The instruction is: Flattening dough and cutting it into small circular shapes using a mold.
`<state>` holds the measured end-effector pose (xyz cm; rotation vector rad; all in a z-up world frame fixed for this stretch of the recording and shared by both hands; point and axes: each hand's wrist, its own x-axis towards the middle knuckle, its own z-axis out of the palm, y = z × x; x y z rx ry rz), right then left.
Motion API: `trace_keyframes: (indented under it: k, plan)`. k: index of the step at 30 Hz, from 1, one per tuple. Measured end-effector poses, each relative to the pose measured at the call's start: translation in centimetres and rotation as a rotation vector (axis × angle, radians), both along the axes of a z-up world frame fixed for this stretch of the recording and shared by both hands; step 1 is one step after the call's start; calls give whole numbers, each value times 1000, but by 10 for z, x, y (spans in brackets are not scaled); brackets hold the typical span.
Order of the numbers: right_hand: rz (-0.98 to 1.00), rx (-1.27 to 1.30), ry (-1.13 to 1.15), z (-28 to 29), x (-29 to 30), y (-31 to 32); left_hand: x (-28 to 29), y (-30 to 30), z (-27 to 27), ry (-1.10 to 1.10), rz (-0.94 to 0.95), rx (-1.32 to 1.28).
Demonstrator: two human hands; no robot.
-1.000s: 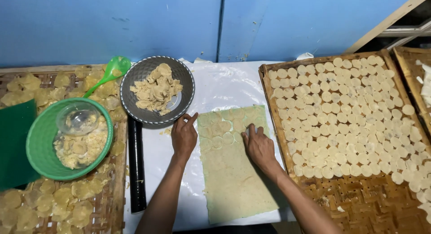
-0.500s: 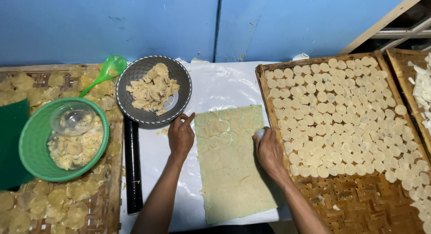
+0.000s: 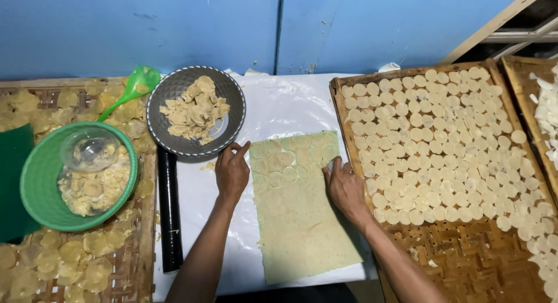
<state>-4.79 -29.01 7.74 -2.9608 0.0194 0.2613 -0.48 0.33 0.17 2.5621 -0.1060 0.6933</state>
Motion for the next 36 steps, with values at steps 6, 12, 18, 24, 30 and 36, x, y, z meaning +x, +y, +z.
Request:
trace_keyframes:
  k: [6,12,18,24,30,36]
  plan:
    - [-89,155,39,-42,9,-32,-2,0,-6,65,16,-4]
    - [-346,436,89,-7,28,-31,-5,-4,18,256,57,-256]
    - [-422,598,158,-23,50,-36,-37,-19,49,516,139,-283]
    - [-488,790,138,0,61,-26,-21,-11,24,430,77,-398]
    - [-319,630,8,78,45,40,1,5,9,448,-29,-324]
    - [285,302,51,23,-21,105,-39,10,26,225,9,-411]
